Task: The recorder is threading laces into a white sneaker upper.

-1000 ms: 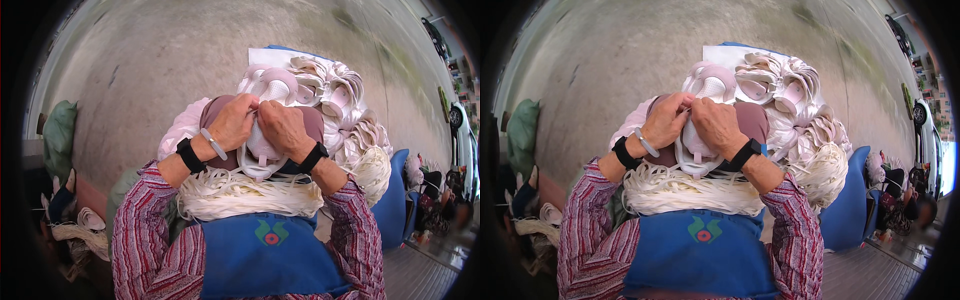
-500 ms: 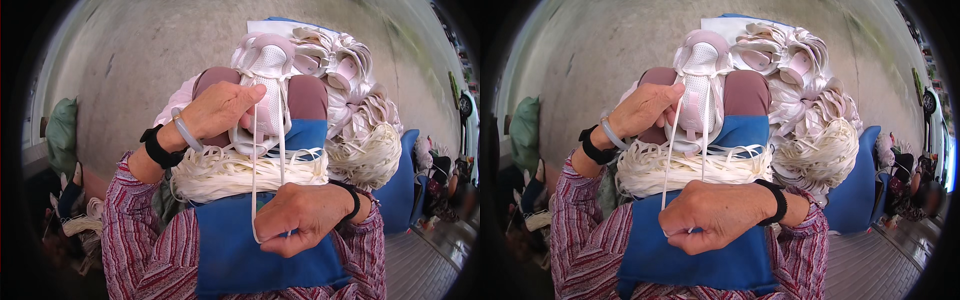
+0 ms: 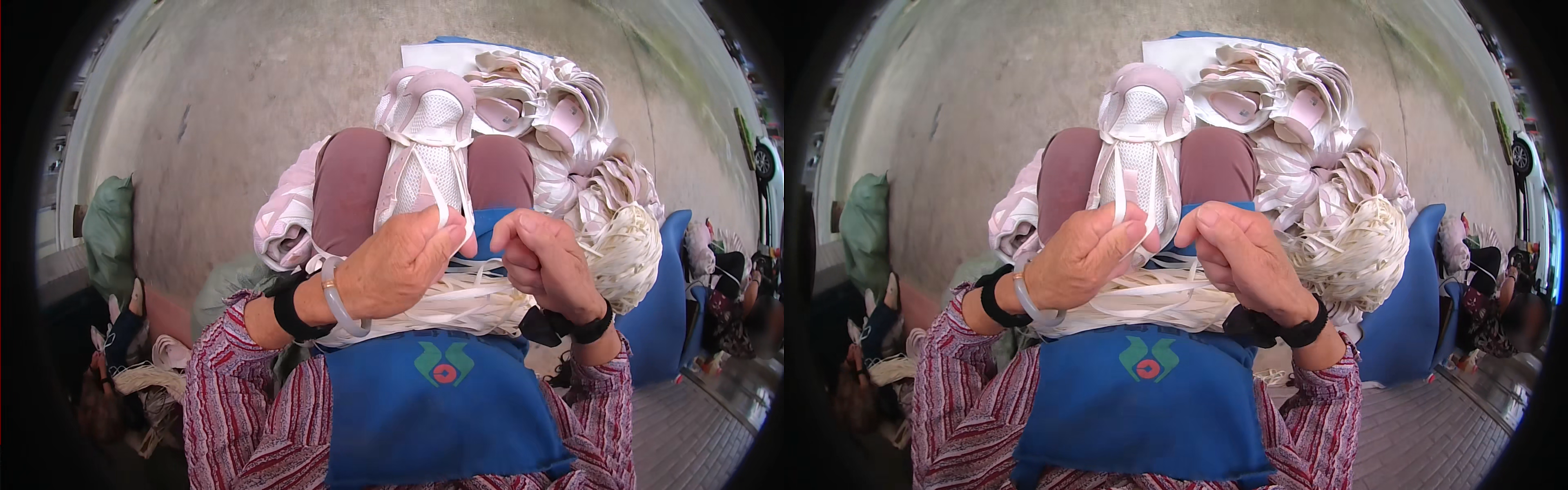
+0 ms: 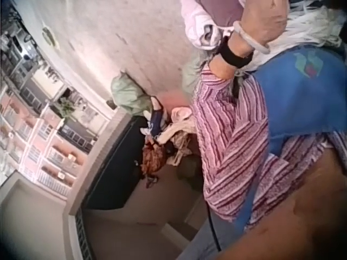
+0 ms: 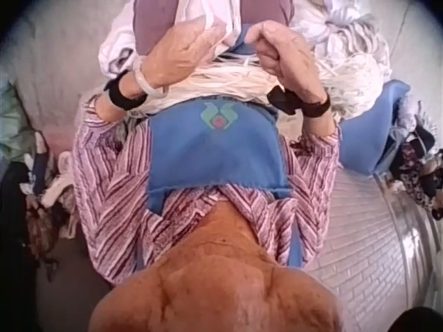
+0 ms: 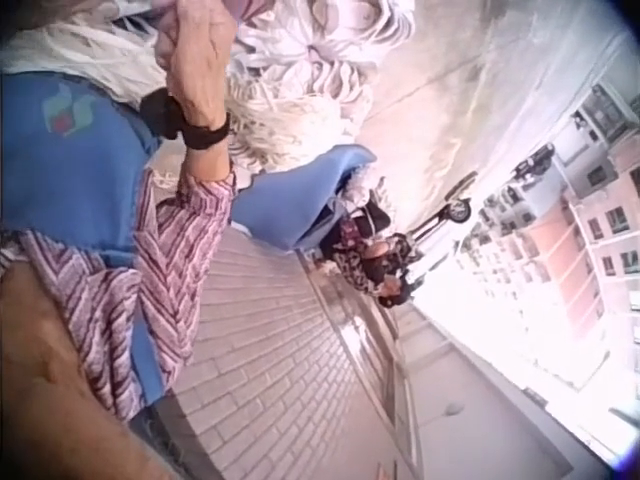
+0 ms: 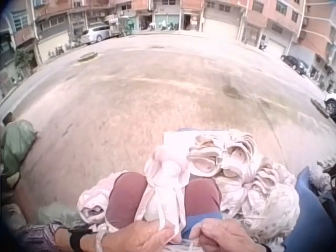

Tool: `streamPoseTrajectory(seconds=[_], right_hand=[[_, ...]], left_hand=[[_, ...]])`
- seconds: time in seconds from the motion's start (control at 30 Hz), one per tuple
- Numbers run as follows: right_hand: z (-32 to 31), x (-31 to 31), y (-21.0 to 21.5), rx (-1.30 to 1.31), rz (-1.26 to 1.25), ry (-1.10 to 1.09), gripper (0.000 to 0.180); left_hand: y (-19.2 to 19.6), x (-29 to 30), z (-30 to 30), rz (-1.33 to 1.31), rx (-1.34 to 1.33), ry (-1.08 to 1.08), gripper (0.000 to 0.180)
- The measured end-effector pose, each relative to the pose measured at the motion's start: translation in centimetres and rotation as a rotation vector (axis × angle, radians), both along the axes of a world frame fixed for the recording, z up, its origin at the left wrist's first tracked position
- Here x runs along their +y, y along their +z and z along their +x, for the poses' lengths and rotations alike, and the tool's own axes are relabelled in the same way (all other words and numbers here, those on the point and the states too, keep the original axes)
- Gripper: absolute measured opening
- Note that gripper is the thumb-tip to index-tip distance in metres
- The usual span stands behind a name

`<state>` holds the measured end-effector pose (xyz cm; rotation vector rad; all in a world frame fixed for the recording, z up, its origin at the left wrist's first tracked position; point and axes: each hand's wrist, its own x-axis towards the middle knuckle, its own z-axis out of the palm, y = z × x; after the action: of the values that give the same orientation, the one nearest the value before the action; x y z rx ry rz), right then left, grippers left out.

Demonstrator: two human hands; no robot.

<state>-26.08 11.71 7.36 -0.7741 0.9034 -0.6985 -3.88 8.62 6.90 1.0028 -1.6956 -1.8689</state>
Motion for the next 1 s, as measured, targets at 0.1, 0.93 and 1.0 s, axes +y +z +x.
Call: streamPoseTrajectory(seconds=[0.1, 0.93, 1.0], right_hand=[[1.9, -1.1, -0.7, -0.076, 0.266, -0.046, 0.040], [1.9, -2.7, 1.3, 0.106, -0.433, 0.581, 0.028], [1.9, -2.5, 1.2, 0.090, -0.427, 0.580, 0.027]], left_hand=[[2.1, 1.5, -0.6, -0.454, 0.045, -0.148, 0.015], [-3.1, -8.3, 1.9, -0.527, -0.465, 0.173, 0.017], [-3.5, -8.7, 1.8, -0.585, -0.477, 0.154, 0.017]])
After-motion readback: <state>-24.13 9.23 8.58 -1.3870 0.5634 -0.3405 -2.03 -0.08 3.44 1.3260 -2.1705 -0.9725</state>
